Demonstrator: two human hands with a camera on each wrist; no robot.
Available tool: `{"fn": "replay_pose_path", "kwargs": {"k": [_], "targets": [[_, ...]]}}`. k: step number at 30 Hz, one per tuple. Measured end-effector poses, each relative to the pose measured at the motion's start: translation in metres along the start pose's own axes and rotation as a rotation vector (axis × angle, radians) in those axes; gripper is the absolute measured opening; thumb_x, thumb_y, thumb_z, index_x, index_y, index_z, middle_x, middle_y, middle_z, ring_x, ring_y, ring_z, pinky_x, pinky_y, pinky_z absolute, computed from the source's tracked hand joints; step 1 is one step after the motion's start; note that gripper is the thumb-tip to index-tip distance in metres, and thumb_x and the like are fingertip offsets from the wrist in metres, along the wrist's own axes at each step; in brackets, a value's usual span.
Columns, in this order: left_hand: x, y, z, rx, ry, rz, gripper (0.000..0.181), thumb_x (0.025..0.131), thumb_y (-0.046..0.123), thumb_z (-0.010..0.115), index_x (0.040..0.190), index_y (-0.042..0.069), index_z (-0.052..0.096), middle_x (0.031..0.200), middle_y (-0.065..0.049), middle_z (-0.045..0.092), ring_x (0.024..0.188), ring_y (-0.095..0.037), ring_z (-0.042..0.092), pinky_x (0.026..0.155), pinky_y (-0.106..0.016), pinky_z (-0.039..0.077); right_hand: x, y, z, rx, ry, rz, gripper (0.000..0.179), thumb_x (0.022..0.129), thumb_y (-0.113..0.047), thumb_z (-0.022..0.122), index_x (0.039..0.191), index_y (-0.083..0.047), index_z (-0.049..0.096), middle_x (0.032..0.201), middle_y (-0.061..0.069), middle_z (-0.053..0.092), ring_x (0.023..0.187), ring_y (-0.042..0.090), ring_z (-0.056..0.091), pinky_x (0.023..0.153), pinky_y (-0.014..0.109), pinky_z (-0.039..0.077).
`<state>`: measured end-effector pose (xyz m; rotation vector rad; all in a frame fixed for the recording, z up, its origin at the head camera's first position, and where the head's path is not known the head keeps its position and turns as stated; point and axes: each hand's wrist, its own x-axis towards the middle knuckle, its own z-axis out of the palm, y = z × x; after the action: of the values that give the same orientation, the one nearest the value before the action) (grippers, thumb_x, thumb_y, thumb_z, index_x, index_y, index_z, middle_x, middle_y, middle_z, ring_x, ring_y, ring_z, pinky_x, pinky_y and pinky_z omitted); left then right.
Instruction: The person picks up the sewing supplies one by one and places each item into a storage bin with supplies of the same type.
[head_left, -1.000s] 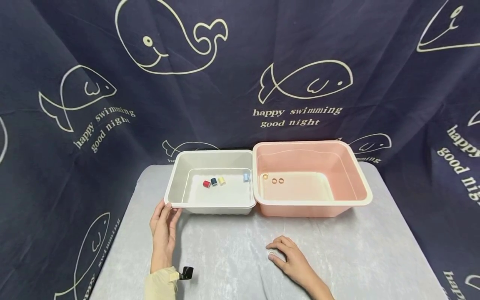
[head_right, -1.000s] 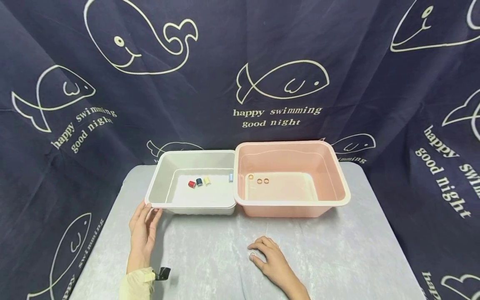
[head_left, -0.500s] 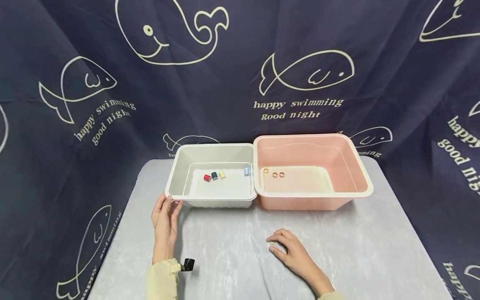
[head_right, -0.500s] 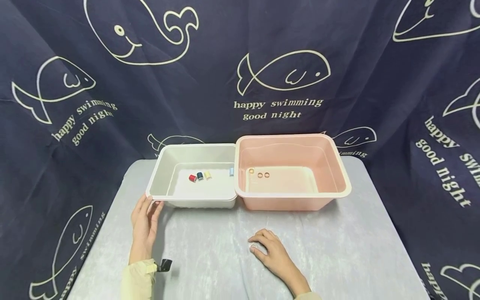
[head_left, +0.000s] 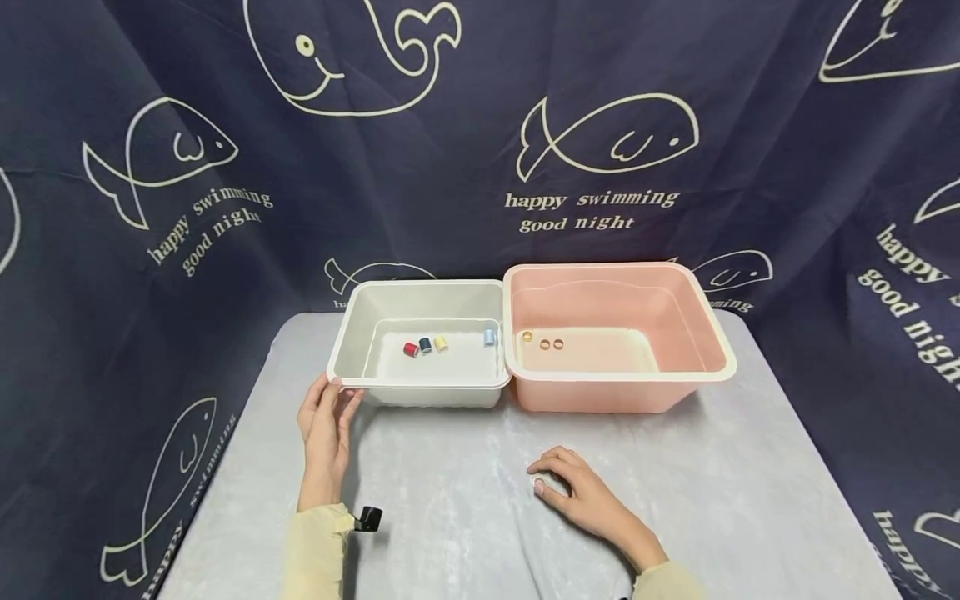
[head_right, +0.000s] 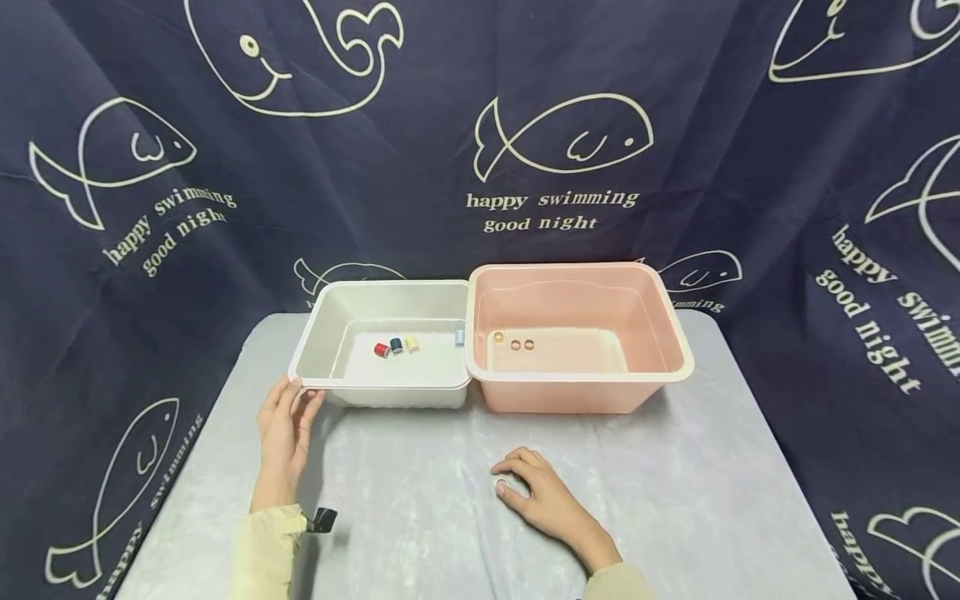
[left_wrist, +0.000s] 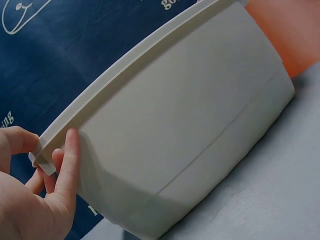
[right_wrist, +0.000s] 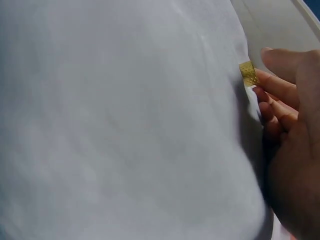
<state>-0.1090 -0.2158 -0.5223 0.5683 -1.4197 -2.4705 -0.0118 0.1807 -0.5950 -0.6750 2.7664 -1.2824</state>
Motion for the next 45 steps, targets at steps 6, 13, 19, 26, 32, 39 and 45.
{"fn": "replay_pose_path", "kwargs": {"k": [6,13,19,26,32,39,45], "targets": [[-0.005,0.001,0.002,0.022,-0.036,-0.028,0.048,0.108,0.014,0.058,0.152,0.0,0.045,0.117,-0.005,0.055,0.094,-0.009,0.061,0.101,-0.024,0.063,-0.006,0.0,-0.009,-0.026,-0.038,-0.068,0.038,0.089,-0.016,0.082,0.123,-0.025,0.071,0.12,-0.008,0.064,0.116,0.01,0.058,0.101,0.033,0.056],[-0.007,0.0,0.0,0.03,-0.04,-0.033,0.048,0.108,0.015,0.058,0.152,0.0,0.045,0.118,-0.004,0.056,0.096,-0.009,0.061,0.102,-0.024,0.062,-0.012,0.003,-0.006,0.042,0.009,-0.078,0.031,0.089,-0.008,0.081,0.114,-0.025,0.073,0.116,-0.008,0.066,0.108,0.009,0.061,0.096,0.016,0.053],[-0.012,-0.002,-0.004,0.009,-0.023,-0.031,0.05,0.107,0.016,0.06,0.151,-0.001,0.045,0.12,-0.006,0.056,0.096,-0.01,0.061,0.102,-0.025,0.063,-0.013,0.004,-0.001,0.11,0.052,-0.019,0.026,0.09,-0.011,0.081,0.112,-0.023,0.073,0.113,-0.008,0.07,0.098,0.008,0.063,0.083,0.018,0.056],[-0.01,-0.006,-0.005,-0.004,-0.026,-0.034,0.047,0.107,0.016,0.06,0.149,-0.002,0.047,0.115,-0.003,0.06,0.094,-0.01,0.062,0.102,-0.027,0.063,-0.009,-0.004,-0.005,0.179,0.109,-0.047,0.029,0.09,-0.004,0.079,0.116,-0.015,0.073,0.109,-0.007,0.07,0.086,0.006,0.06,0.068,0.021,0.053],[-0.005,-0.003,-0.004,-0.027,-0.013,-0.031,0.049,0.106,0.015,0.061,0.15,-0.003,0.046,0.117,-0.005,0.059,0.093,-0.01,0.062,0.099,-0.026,0.065,0.01,-0.029,-0.029,0.244,0.157,-0.161,0.033,0.092,0.001,0.076,0.121,-0.013,0.071,0.104,-0.002,0.068,0.083,0.006,0.059,0.065,0.018,0.057],[-0.003,-0.001,-0.004,-0.043,-0.004,-0.022,0.052,0.106,0.014,0.062,0.151,-0.004,0.044,0.12,-0.007,0.058,0.093,-0.01,0.062,0.099,-0.027,0.065,0.027,-0.044,-0.056,0.207,0.172,-0.215,0.037,0.093,0.003,0.074,0.124,-0.017,0.069,0.108,-0.002,0.069,0.084,0.006,0.06,0.069,0.019,0.056],[-0.003,-0.001,-0.004,-0.019,0.0,-0.008,0.049,0.107,0.014,0.059,0.151,-0.004,0.045,0.126,-0.011,0.055,0.096,-0.012,0.06,0.1,-0.028,0.064,0.037,-0.059,-0.081,0.193,0.192,-0.27,0.043,0.091,0.006,0.075,0.127,-0.017,0.07,0.114,0.001,0.07,0.087,0.003,0.06,0.071,0.022,0.057]]}}
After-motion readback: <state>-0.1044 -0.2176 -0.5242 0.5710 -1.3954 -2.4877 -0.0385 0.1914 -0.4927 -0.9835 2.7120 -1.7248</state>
